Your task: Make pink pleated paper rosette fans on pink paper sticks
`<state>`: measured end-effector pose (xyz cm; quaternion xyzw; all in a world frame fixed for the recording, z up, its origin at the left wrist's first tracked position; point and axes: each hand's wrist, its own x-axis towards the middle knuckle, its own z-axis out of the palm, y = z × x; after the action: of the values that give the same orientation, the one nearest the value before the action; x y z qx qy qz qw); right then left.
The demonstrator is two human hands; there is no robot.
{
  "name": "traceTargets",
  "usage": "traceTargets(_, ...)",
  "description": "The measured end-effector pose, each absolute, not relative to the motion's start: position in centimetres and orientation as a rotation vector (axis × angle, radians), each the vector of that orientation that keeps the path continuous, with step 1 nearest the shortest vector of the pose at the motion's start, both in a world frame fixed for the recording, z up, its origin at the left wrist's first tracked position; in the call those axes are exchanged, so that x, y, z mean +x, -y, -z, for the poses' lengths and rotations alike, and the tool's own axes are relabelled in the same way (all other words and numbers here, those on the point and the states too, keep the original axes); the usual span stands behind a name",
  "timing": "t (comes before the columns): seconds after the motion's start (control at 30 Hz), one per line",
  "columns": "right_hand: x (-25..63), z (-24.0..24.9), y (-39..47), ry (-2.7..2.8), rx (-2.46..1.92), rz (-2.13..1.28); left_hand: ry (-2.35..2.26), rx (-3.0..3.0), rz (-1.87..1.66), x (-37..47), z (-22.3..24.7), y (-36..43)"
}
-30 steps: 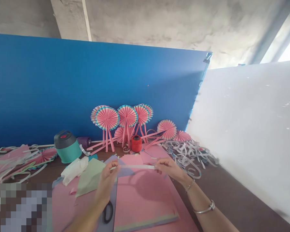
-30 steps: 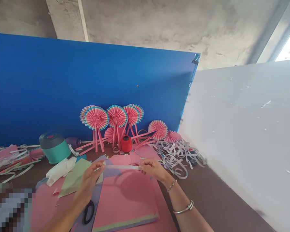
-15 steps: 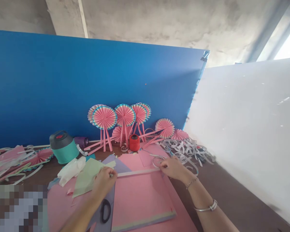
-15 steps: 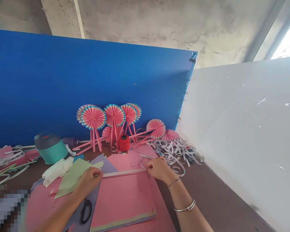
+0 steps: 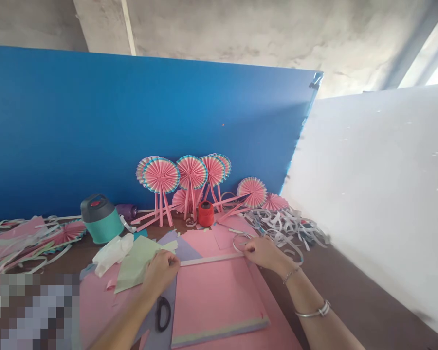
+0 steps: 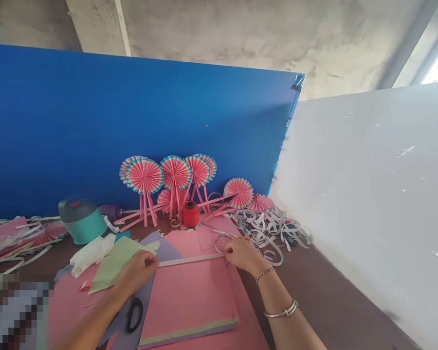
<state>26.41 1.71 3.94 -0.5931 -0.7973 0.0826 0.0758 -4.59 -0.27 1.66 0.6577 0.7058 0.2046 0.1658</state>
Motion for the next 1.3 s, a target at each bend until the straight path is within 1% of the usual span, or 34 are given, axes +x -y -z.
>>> traceTargets(0.2, 26.3, -4.1, -1.5, 2.391, -1.709, -0.306, -1.988, 1.877, -0.579, -4.9, -1.1, 0.0)
traceTargets(0.33, 26.3, -4.0, -1.5, 2.367, -1.672, -0.294, -1.978, 1.863, -0.666, -5.1, -0.7, -0.1)
traceTargets(0.43, 26.3, -4.0, -1.6, 2.306, -1.643, -0.256, -1.934, 1.787, -0.835, -5.1, -0.5, -0.4)
traceTargets(0.63, 26.0, -4.9, -1.7, 2.153, -1.531, -0.212, -1.574, 1.6, -1.323, -4.8, -0.3, -0.9)
traceTargets(0.7, 25.6, -5.1, -1.7, 2.066, -1.46, -0.26, -1.588, 1.557, -1.416, -4.6, -0.8, -0.5)
traceTargets(0.87, 24.7, -4.8, -1.9, 1.702, -1.294, -0.578, -1.723, 1.601, -1.565, -3.7, -2.8, 1.3)
traceTargets(0.97, 25.5, -4.4, -2.2, 1.464, -1.284, -0.651, -1.778, 1.632, -1.672, -4.0, -3.8, 1.8)
traceTargets(1.07, 27.1, -3.9, -2.9, 1.225, -1.34, -0.607, -1.843, 1.541, -1.932, -5.2, -4.7, 1.6)
traceTargets(1.13, 27.6, -3.3, -3.6, 1.278, -1.377, -0.545, -1.726, 1.624, -2.028, -5.7, -5.1, 1.6)
traceTargets(1.2, 27.1, -2.7, -4.1, 1.438, -1.38, -0.433, -1.517, 1.806, -2.033, -5.7, -5.3, 1.8)
traceTargets(1.3, 24.9, -2.1, -3.8, 1.651, -1.327, -0.176, -1.267, 2.078, -1.95, -5.3, -5.5, 2.5)
